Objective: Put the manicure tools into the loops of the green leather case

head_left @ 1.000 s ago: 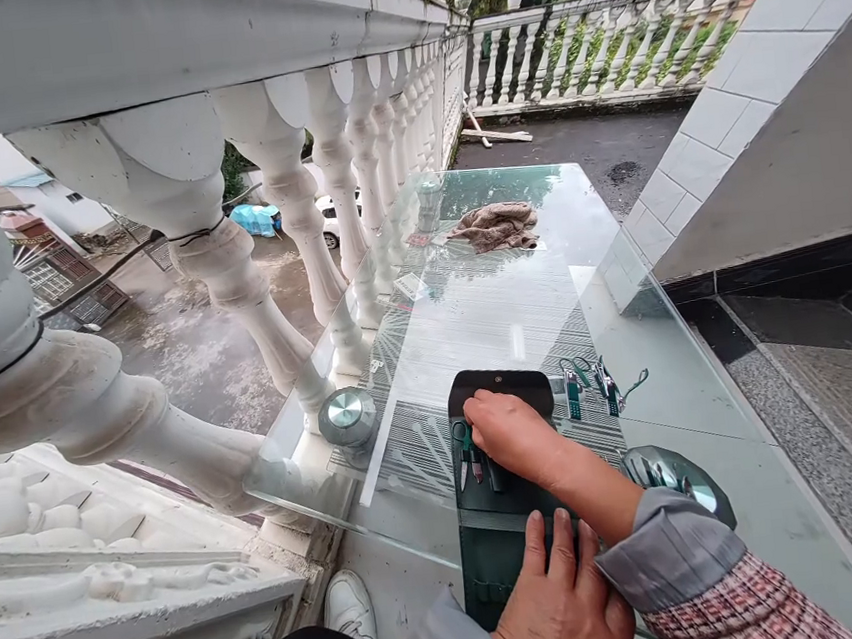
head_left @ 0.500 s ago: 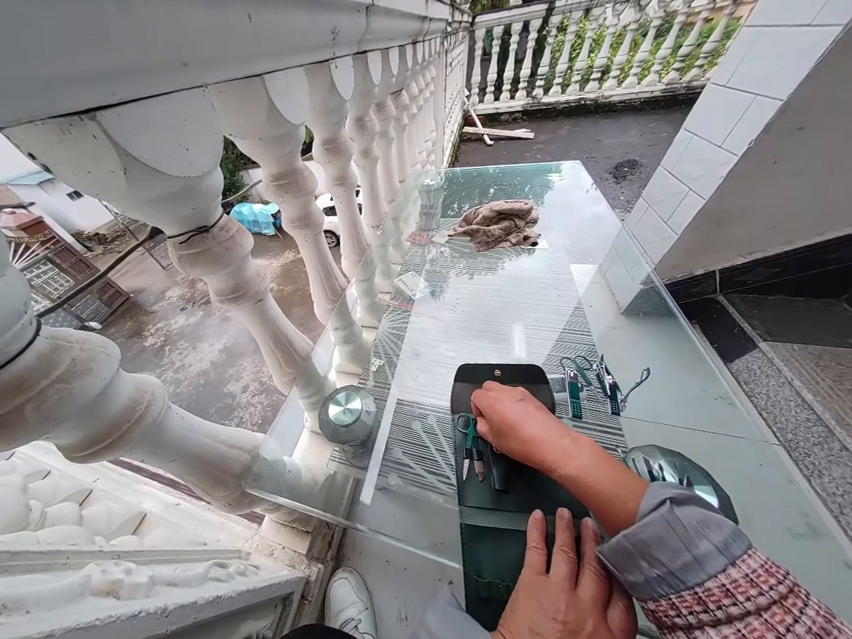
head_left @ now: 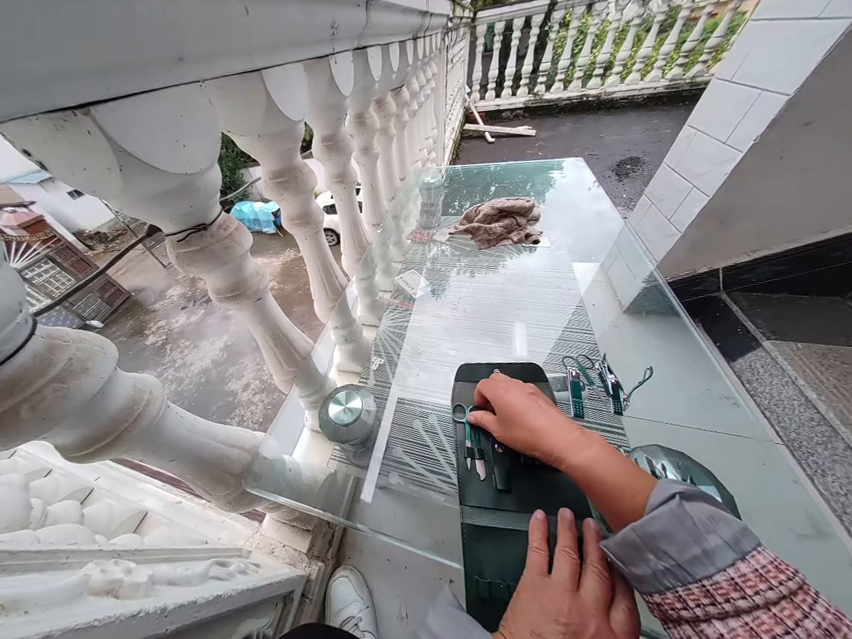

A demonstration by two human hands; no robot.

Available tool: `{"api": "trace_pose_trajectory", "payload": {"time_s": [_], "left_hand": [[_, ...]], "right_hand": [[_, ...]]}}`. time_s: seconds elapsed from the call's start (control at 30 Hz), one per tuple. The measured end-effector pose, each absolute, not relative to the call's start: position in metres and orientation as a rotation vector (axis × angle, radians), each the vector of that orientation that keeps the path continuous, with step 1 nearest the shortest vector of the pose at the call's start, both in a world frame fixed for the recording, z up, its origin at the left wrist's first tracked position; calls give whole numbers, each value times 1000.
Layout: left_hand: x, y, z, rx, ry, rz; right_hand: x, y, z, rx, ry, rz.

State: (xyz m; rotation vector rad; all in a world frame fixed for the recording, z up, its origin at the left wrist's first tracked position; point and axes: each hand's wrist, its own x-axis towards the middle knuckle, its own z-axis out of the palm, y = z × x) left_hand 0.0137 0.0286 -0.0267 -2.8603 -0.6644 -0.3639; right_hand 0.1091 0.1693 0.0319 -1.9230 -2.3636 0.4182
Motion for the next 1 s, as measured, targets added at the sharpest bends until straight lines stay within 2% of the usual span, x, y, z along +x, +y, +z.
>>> {"api": "trace_pose_trajectory", "payload": {"time_s": [0.43,0.67,0.8,1.0], "left_hand": [[15,29,-28,-2918,-680,-297],[15,27,-23,-2913,-699,-206],[13,24,-16,-2929,-724,-167],[17,21,-25,-2799,-775,-300]], "right_hand": [[102,171,16,-1947,-2286,344],[133,185,36,-1860,-1652,466],[178,189,47,-1845,-1230,295],[215,194,25,-2065,-1205,128]]}}
